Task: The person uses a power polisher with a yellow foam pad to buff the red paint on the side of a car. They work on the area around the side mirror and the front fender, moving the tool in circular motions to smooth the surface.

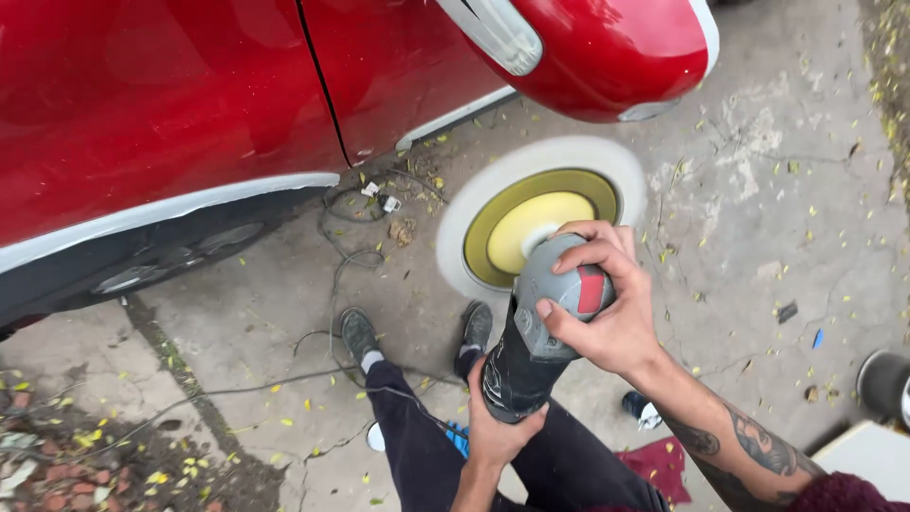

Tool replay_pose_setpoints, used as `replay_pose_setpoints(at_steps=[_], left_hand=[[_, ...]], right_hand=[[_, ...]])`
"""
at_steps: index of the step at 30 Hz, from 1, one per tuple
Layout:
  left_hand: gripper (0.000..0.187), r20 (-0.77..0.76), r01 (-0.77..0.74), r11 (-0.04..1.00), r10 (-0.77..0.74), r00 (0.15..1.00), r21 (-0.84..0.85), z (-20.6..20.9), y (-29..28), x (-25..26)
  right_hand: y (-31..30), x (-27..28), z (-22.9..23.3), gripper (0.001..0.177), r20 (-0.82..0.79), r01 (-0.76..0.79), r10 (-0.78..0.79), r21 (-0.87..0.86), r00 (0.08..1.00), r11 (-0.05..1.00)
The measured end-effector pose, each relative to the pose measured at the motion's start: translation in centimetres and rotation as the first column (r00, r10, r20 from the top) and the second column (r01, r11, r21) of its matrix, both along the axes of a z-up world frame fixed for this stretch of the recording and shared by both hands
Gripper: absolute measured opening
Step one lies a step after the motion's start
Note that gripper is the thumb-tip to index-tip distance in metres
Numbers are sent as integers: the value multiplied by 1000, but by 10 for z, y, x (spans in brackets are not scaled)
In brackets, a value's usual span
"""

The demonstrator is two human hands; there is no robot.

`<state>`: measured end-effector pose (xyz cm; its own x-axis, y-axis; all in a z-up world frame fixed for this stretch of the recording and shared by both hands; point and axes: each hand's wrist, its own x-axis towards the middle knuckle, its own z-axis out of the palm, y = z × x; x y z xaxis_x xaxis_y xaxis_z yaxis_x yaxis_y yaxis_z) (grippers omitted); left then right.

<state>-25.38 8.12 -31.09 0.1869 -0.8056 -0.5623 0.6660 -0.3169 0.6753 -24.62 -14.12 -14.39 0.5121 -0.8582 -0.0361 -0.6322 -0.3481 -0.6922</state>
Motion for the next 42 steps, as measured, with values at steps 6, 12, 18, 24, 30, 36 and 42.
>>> replay_pose_setpoints(at_steps=[6,12,18,24,30,36,42], left_hand=[[105,-85,-137,973,123,989,-187,-38,-42,-49],[106,-329,-193,943,97,939,-272,-63,-76,-60],[101,-426,-294,897,137,894,-330,-84,-94,-42],[99,-412,-348,889,209,887,-297,-85,-107,-6],[101,-359,-335,919,248,900,-207,-80,-110,27],[100,-237,-333,926,288,928,-176,-79,-118,39],[101,-325,-301,938,235,916,-170,-82,-114,30]], right_hand=[[-13,-2,-8,34,-154,-102,82,-122,985,987],[-20,28,-27,32,-364,-145,42,-262,931,954],[-22,75,-56,26,-386,-232,109,-287,916,930],[-36,109,-68,25,-370,-311,207,-248,906,918],[-54,133,-70,22,-274,-366,307,-199,912,909],[-69,157,-71,24,-215,-375,339,-157,916,914],[-69,126,-84,21,-253,-364,315,-176,915,915]])
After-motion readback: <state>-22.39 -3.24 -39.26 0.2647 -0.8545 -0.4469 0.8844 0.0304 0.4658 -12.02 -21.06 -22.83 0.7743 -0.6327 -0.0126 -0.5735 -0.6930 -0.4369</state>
